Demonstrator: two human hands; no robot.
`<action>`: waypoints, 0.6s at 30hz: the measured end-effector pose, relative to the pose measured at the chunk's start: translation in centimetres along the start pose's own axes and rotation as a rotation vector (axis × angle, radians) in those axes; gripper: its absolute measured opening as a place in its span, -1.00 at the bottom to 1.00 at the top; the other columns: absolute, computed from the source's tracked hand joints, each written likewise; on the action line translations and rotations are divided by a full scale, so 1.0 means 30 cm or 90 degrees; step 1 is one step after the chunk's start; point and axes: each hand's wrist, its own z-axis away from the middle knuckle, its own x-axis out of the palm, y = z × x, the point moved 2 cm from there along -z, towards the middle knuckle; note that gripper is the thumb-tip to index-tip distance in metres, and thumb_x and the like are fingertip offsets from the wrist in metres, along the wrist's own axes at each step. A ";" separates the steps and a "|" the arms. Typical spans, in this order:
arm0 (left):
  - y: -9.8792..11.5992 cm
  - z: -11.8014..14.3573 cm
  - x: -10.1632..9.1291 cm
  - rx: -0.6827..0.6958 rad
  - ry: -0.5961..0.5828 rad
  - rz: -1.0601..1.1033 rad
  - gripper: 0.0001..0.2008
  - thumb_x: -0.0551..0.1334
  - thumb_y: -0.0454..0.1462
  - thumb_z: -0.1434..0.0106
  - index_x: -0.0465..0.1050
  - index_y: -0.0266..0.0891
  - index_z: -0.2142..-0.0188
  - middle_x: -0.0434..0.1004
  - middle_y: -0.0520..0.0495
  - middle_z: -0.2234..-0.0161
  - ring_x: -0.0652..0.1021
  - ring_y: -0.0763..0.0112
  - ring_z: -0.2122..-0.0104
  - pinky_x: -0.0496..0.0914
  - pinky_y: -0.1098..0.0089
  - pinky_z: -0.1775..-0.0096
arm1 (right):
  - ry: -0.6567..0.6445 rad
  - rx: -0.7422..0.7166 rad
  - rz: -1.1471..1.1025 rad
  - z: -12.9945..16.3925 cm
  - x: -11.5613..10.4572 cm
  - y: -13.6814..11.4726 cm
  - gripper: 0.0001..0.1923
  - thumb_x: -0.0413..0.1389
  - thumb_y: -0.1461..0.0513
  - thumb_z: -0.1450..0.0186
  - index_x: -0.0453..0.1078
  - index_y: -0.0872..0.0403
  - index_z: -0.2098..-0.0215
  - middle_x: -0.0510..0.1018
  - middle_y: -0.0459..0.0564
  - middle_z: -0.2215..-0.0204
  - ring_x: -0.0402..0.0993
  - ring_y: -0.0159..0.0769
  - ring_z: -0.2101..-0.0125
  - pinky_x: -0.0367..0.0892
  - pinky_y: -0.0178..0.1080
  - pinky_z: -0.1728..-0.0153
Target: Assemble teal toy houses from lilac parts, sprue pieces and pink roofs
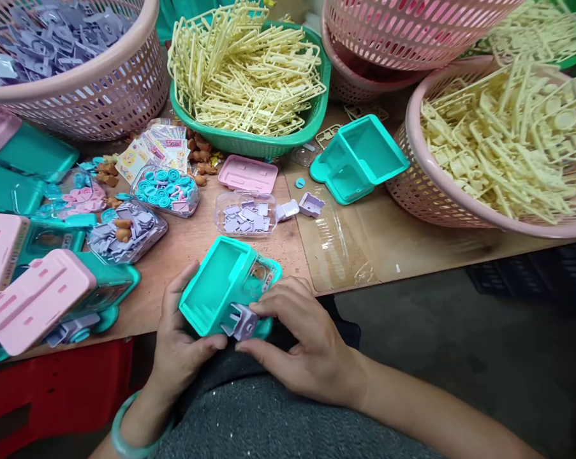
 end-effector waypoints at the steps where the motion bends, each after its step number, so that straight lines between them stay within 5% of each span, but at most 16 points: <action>1: 0.002 0.000 0.000 -0.013 0.003 0.021 -0.10 0.45 0.23 0.02 0.32 0.10 -0.28 0.46 -0.11 -0.16 0.55 0.03 -0.05 0.57 0.18 0.07 | 0.002 0.003 0.006 -0.001 0.001 -0.004 -0.75 0.28 0.17 -0.35 0.36 0.10 0.12 0.57 -0.02 0.36 0.46 -0.24 0.32 0.35 -0.16 0.25; 10: -0.008 -0.007 0.004 -0.018 -0.054 0.067 -0.07 0.56 -0.02 0.02 0.22 0.21 -0.30 0.35 -0.05 -0.20 0.48 0.07 -0.11 0.50 0.14 -0.05 | -0.100 -0.055 -0.012 -0.018 -0.044 0.028 -0.62 0.27 0.06 -0.36 0.35 0.09 0.00 0.53 -0.01 0.24 0.46 -0.24 0.20 0.38 -0.17 0.17; 15: -0.011 -0.017 0.011 0.067 -0.123 0.055 -0.03 0.56 -0.10 -0.04 0.10 0.28 -0.35 0.31 -0.04 -0.26 0.41 0.04 -0.23 0.40 0.07 -0.19 | -0.141 -0.162 0.066 -0.015 -0.066 0.034 -0.82 0.16 0.22 -0.44 0.41 0.05 0.00 0.41 0.00 0.18 0.40 -0.26 0.19 0.42 -0.18 0.17; 18: -0.015 -0.020 0.010 0.107 -0.122 0.021 0.02 0.56 -0.10 -0.04 0.06 0.24 -0.38 0.29 -0.09 -0.28 0.42 -0.01 -0.23 0.38 -0.01 -0.22 | -0.165 -0.146 0.058 -0.014 -0.074 0.055 -0.82 0.18 0.20 -0.43 0.40 0.07 0.03 0.41 0.01 0.18 0.41 -0.28 0.21 0.46 -0.22 0.23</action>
